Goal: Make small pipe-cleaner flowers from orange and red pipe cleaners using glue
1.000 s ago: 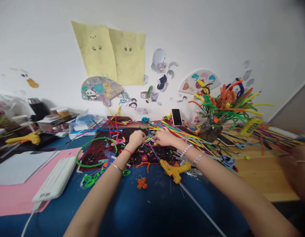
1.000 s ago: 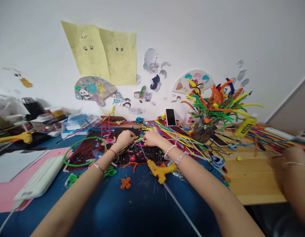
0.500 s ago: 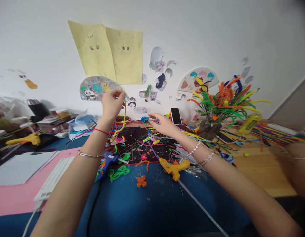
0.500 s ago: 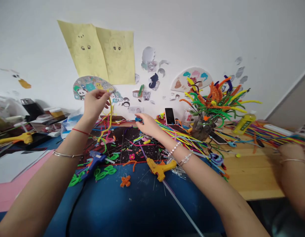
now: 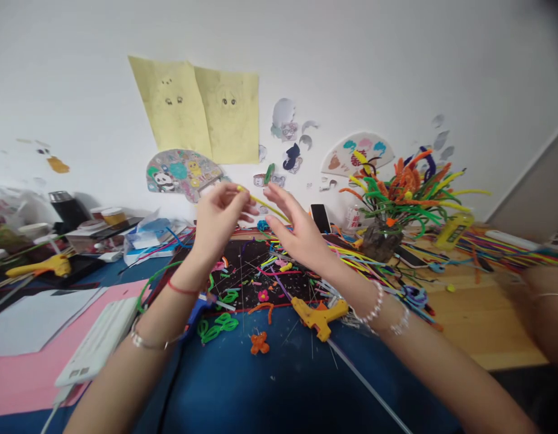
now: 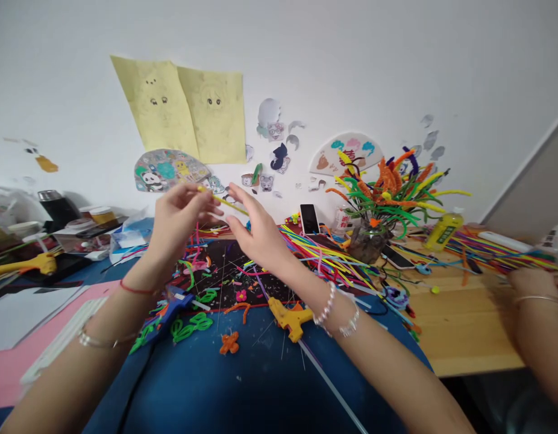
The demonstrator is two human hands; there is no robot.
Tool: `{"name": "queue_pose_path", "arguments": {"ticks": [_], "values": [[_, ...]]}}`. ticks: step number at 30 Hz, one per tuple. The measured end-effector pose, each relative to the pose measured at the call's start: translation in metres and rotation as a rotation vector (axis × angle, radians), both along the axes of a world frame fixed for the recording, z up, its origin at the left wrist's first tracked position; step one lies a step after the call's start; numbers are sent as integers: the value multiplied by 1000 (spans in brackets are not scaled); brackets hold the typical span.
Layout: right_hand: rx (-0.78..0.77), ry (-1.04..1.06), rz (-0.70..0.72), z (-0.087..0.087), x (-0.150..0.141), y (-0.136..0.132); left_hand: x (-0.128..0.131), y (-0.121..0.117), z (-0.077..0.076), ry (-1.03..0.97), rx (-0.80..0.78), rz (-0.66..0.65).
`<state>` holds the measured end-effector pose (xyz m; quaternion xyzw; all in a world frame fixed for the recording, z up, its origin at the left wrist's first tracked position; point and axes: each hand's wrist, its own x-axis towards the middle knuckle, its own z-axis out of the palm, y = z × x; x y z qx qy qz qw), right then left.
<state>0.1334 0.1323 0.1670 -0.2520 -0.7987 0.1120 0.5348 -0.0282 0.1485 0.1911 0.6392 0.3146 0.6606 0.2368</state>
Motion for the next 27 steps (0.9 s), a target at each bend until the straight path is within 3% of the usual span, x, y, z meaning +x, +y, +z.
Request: {"name": "queue_pose_path", "arguments": {"ticks": [2,4,8,11,14,17,21,25,27], "values": [[-75,44,-9,-6,3,-32,7,-33,-16,-39,-51,-102],[-115,52,-102,-17,6,-68,13,-66,-38,-14,-77,-137],[-121,-47,-224,-57,6,-130,25,-116,-95,-50,-85,-119],[-224,5,-253,-96,2,-154,33,-137,-140,-226,-260,-154],[-406,89,-232,-127,-3,-163,35,-151,-174,-330,-413,-143],[-610,178,-158,-145,-9,-167,26,-160,-190,-373,-497,-160],[-842,229,-75,-161,-19,-170,10,-169,-199,-312,-502,-163],[-927,263,-106,-172,-30,-172,2,-176,-212,-239,-444,-20],[-978,325,-130,-176,-35,-173,1,-179,-220,-172,-332,83]]}}
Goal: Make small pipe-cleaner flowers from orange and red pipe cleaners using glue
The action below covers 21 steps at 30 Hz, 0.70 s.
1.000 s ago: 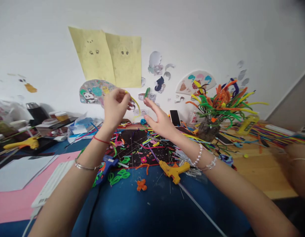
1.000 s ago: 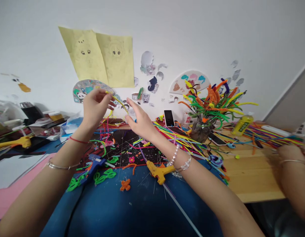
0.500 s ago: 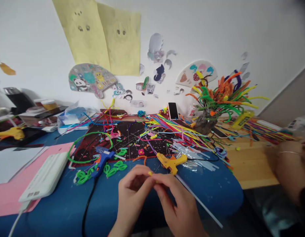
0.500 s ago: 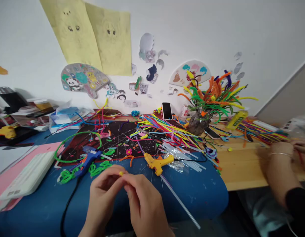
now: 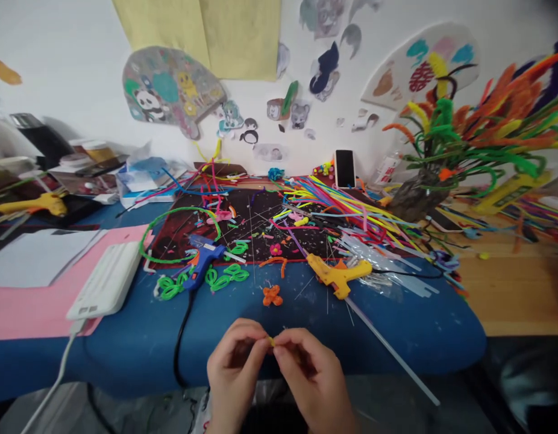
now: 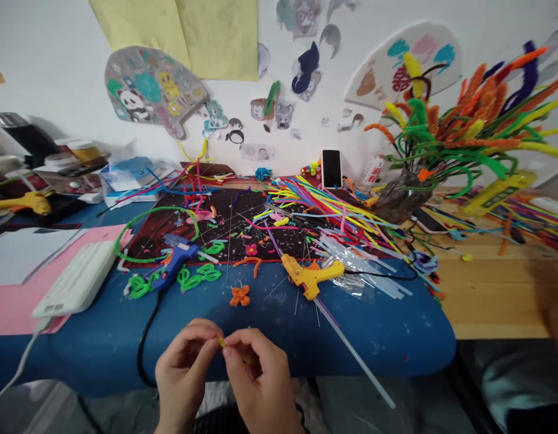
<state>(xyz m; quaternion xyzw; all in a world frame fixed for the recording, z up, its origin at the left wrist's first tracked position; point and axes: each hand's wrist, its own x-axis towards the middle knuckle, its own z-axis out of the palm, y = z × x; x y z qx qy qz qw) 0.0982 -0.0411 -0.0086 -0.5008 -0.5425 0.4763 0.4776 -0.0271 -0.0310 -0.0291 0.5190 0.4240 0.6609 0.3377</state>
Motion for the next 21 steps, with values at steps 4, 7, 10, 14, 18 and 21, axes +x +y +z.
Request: {"name": "queue_pose_path", "arguments": {"ticks": [4,7,10,14,18,21], "values": [[-103,88,-22,-2,-5,-2,-3,-3,-13,280,208,61],[-113,131,-23,-2,-5,-4,-7,-2,-17,341,247,25],[-83,121,-26,-2,-4,-5,-10,0,-17,361,287,-11],[-31,35,7,0,0,-3,-19,5,-17,449,344,-66],[28,-54,56,-1,6,-1,-28,10,-17,558,400,-141],[53,-113,91,-4,11,1,-30,12,-16,571,388,-182]]}}
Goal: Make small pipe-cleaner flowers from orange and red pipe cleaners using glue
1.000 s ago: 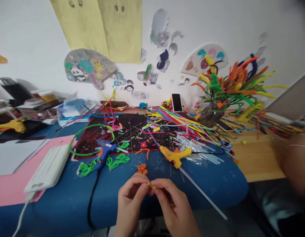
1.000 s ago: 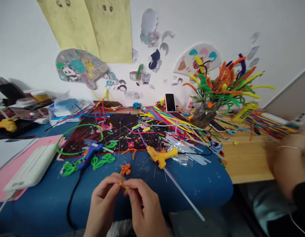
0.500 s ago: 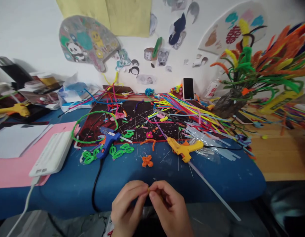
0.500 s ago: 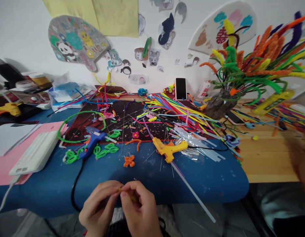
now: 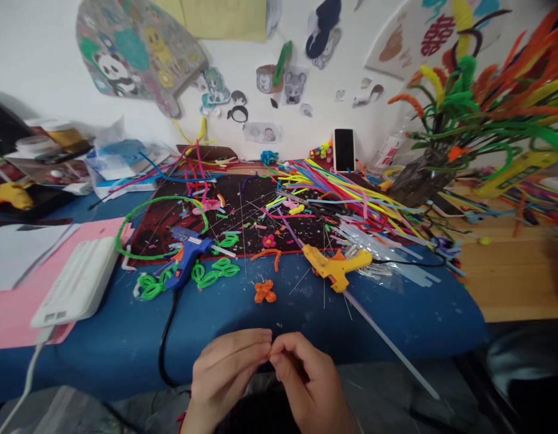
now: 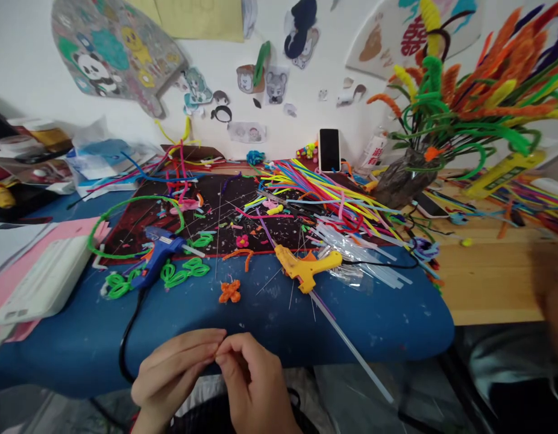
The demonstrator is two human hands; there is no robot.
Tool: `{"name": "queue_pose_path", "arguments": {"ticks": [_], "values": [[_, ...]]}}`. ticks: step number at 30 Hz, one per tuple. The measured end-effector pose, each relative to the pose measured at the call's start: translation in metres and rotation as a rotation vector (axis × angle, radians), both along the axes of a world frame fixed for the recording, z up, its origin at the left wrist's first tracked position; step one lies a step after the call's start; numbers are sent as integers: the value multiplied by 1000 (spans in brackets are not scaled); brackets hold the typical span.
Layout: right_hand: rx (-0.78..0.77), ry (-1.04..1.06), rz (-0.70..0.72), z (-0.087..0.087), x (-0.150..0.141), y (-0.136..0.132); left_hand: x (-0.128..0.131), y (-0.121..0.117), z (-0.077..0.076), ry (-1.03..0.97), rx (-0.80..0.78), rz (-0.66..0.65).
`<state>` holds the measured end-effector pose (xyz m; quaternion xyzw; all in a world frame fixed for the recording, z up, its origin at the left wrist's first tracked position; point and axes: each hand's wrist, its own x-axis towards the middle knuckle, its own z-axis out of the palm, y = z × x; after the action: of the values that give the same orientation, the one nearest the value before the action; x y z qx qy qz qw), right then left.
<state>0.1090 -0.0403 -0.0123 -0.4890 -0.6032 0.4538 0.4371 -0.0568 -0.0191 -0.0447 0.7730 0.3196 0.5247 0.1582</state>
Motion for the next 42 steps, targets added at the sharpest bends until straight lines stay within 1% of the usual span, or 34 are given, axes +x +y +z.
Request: {"name": "queue_pose_path", "arguments": {"ticks": [5,8,13,19,23,26,28,30,32,34,36,39,42], "values": [[120,-22,40,-3,4,2,5,-1,5,-68,-47,-69],[209,-8,33,-1,4,4,8,0,8,-120,-68,-106],[341,-82,-20,-2,3,5,12,0,10,-227,-131,-143],[456,-123,-161,-11,2,3,15,-3,11,-284,-209,-177],[508,-198,-173,-8,5,4,18,-3,13,-283,-295,-208],[534,-197,-198,-7,7,4,26,-4,12,-386,-379,-217],[577,-202,-231,-9,8,4,34,-6,11,-495,-451,-182],[621,-230,-237,-11,8,4,42,-11,9,-585,-543,-103],[643,-259,-232,-11,9,5,48,-17,8,-641,-621,-27],[660,-260,-227,-8,10,5,51,-23,8,-672,-664,14],[667,-261,-203,-5,10,6,52,-26,9,-684,-689,40],[703,-293,-143,3,12,6,50,-25,15,-671,-714,67],[712,-330,-87,9,17,5,45,-20,25,-567,-697,37]]}}
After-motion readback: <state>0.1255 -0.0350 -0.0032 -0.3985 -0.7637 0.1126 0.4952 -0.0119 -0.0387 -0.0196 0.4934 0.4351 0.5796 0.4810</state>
